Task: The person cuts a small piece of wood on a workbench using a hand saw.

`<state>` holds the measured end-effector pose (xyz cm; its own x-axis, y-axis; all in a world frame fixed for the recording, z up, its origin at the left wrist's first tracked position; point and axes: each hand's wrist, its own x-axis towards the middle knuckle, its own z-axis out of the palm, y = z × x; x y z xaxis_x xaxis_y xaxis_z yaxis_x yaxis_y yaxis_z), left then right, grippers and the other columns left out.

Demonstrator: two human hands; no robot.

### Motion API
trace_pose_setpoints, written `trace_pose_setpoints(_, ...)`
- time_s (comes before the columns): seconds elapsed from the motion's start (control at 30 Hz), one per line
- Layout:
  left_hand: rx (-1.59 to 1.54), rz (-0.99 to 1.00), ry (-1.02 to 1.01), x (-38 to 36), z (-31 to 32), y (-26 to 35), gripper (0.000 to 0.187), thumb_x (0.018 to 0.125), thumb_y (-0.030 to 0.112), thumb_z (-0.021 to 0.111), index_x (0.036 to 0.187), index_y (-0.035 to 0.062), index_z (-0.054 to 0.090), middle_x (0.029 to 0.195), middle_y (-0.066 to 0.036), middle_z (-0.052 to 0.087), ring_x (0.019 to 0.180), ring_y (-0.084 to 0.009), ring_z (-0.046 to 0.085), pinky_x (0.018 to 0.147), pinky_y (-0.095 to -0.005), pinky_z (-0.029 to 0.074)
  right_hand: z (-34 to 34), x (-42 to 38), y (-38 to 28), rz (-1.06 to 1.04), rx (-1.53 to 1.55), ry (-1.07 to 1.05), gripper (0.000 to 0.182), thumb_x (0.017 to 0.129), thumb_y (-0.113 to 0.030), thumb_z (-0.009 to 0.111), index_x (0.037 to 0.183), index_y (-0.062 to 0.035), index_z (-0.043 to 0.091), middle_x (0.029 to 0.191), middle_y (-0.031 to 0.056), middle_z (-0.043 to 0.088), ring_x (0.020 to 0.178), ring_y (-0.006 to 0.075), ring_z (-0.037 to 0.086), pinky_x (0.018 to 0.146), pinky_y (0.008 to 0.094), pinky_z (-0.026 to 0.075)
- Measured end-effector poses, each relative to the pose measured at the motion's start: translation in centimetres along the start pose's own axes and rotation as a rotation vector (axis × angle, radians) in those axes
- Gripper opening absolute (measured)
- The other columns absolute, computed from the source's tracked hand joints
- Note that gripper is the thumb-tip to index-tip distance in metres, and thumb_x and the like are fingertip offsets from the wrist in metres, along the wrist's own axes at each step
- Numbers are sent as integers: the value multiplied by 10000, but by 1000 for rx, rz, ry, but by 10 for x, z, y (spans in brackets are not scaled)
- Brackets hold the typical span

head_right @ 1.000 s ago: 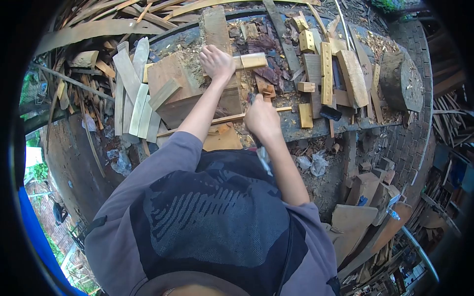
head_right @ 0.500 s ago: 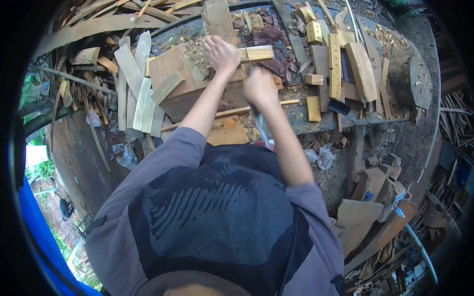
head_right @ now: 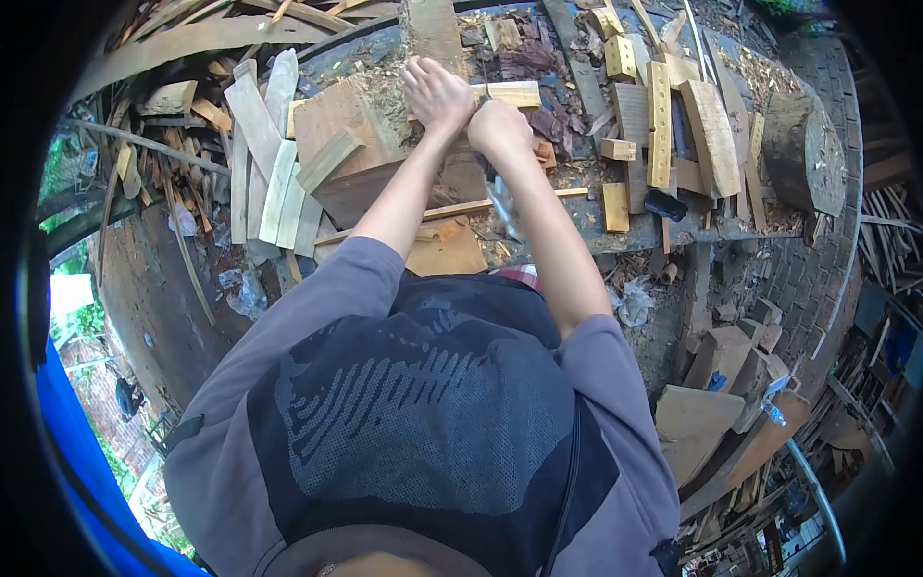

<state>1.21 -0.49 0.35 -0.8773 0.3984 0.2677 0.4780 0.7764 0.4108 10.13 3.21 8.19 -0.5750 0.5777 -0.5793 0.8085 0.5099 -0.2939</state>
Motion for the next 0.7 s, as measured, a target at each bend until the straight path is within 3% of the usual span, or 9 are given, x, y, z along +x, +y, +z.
trace_pose_setpoints(0.1,-28,76,18,2,-1,1,396,765,103,463,1090,-123,469,1272,-268,452,1114,-382,454,1000,-428,338,0,-26,10,-32,78,32,291,877,-172,461,967,6,671,1032,259,641,991,388,625,860,463,495)
trace_pose_setpoints(0.13,-59,121,6,-8,3,3,404,768,95,454,1102,-132,468,1285,-286,444,1107,-396,460,1000,-444,339,12,-29,20,-28,109,71,308,872,-180,456,968,35,655,1024,285,632,999,400,620,870,468,488)
trace_pose_setpoints(0.2,-71,120,-10,-17,-2,12,396,771,92,448,1096,-133,475,1290,-289,444,1099,-398,468,997,-452,343,25,-25,29,117,138,-4,402,840,-184,477,1129,91,524,1067,356,588,1045,437,592,906,481,466)
trace_pose_setpoints(0.37,-53,-31,-10,-7,-6,12,366,771,89,459,1071,-120,489,1286,-284,449,1114,-382,472,1006,-435,341,3,-74,14,103,105,-25,369,850,-112,426,1156,92,433,1025,364,591,1006,461,596,875,498,475)
trace_pose_setpoints(0.5,-65,-28,24,-6,-6,11,358,775,94,457,1063,-117,489,1277,-281,450,1140,-381,454,1020,-436,325,-11,-128,9,135,122,-43,352,906,-193,434,1128,81,444,984,349,604,954,485,599,847,527,474)
trace_pose_setpoints(0.6,-57,-14,-31,-8,-9,10,353,772,94,461,1053,-118,489,1279,-283,448,1140,-382,452,1021,-439,319,5,-87,22,78,143,67,346,903,-194,443,1126,69,466,952,337,619,941,467,613,839,520,483)
trace_pose_setpoints(0.63,-32,4,22,-10,-4,7,347,767,91,467,1041,-121,486,1272,-286,450,1114,-377,464,1007,-439,325,13,-59,22,94,169,129,324,878,-173,461,1083,69,526,964,329,623,941,446,624,841,502,492)
trace_pose_setpoints(0.7,13,-11,36,-4,0,6,331,765,87,469,1027,-116,486,1256,-279,457,1096,-374,468,998,-437,332,-8,-38,-2,67,122,55,265,845,-121,463,960,60,620,990,320,625,1011,401,618,857,471,501)
